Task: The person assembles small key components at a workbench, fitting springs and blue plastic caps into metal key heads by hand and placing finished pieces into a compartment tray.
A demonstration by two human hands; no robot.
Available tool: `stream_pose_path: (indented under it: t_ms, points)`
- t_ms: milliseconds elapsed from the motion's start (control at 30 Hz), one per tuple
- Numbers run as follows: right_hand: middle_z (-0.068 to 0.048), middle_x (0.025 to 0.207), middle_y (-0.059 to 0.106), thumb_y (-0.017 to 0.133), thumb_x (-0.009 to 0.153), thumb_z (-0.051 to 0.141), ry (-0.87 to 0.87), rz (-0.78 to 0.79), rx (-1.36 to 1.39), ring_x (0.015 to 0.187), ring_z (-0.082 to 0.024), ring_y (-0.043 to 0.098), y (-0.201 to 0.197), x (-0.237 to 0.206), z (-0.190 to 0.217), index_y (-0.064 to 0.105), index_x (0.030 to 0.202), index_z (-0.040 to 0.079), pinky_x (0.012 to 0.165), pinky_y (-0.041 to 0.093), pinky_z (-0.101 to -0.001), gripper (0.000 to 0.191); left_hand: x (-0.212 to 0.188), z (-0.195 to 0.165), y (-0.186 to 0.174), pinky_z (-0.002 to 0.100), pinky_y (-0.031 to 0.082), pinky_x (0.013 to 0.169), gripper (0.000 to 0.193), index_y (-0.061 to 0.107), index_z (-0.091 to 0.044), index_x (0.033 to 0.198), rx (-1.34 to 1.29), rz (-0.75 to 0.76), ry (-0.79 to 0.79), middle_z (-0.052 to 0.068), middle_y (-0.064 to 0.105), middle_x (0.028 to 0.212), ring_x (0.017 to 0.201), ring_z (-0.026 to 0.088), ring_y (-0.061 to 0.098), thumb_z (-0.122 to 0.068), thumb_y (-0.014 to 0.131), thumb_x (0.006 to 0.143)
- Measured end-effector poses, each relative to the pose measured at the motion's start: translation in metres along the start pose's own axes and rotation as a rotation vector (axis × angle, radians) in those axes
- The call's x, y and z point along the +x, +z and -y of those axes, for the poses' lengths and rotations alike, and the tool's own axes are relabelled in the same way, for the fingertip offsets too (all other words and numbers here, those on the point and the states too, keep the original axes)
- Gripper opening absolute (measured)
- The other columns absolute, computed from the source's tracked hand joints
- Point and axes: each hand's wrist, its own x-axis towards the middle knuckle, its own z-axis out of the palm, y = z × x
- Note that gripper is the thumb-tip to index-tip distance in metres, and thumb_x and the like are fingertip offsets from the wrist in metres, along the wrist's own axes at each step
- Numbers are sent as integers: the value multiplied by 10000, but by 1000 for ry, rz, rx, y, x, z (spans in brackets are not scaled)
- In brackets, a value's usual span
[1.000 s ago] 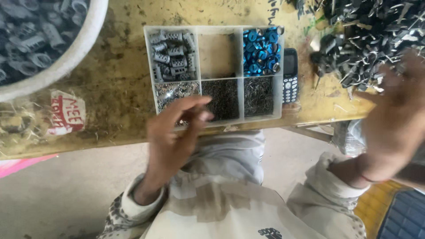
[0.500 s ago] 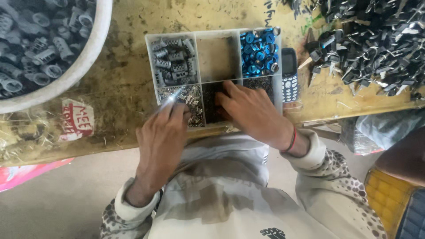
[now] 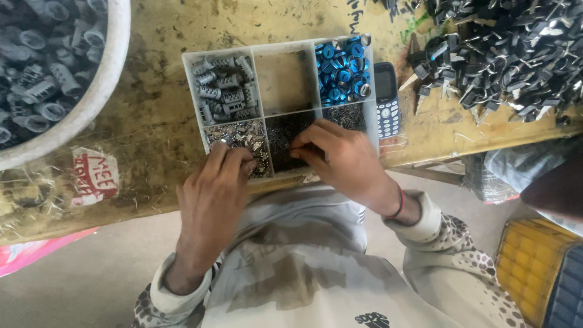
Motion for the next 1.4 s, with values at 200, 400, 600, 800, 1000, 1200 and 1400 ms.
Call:
stream_pose_path:
  t_ms: [200,400,600,800,1000,1200,1400]
  points:
    - [-78,934,697,757,912,11,72,-28,162,719,-188,674,-6,-2,-2,696,1009,28,607,526,-308,117,-9,3,-3,352,537,627,141,624,-54,945,-242,-110,-72,76,714,843,704,212,713,-81,758,909]
    - [-29,881,663,691,992,12,283,49,519,665,-65,617,-2,-9,-17,650,1034,1,539,456,-242,60,-12,7,11,252,654,710,155,671,-39,1043,-620,-167,-165,40,760,961,833,111,767,-41,772,924]
    - [-62,979,658,612,1046,-21,358,87,966,776,-101,647,4,-22,-21,621,1149,-19,667,552,-238,103,-13,-6,26,232,638,665,163,762,-28,1074,-989,-120,-170,90,789,964,779,124,765,14,781,918]
    - [-106,1079,673,579,1041,-33,282,2,970,883,-153,715,10,-33,-14,571,1174,-20,774,644,-284,134,-10,-22,36,274,674,855,167,716,10,1140,-1303,-114,-120,110,768,1045,942,157,771,53,715,979]
    - [-129,1113,646,702,977,-90,56,-250,495,931,-165,686,20,-32,3,629,1095,4,788,598,-287,167,-10,-32,39,274,683,805,197,706,33,1159,-1278,-103,-208,121,775,997,884,159,781,44,703,962]
    - [-137,1075,708,808,912,-35,-82,-326,112,929,-215,732,15,-34,13,652,1090,20,769,584,-306,244,-12,-32,43,316,697,876,209,705,26,1189,-1213,-134,-125,138,770,1089,979,190,786,44,693,981]
    - [-143,1082,716,815,911,-46,-192,-391,-34,931,-224,746,17,-34,15,664,1092,5,763,611,-297,241,-11,-30,42,299,712,853,203,706,6,1185,-1119,-164,-9,140,776,1078,971,179,802,42,707,986]
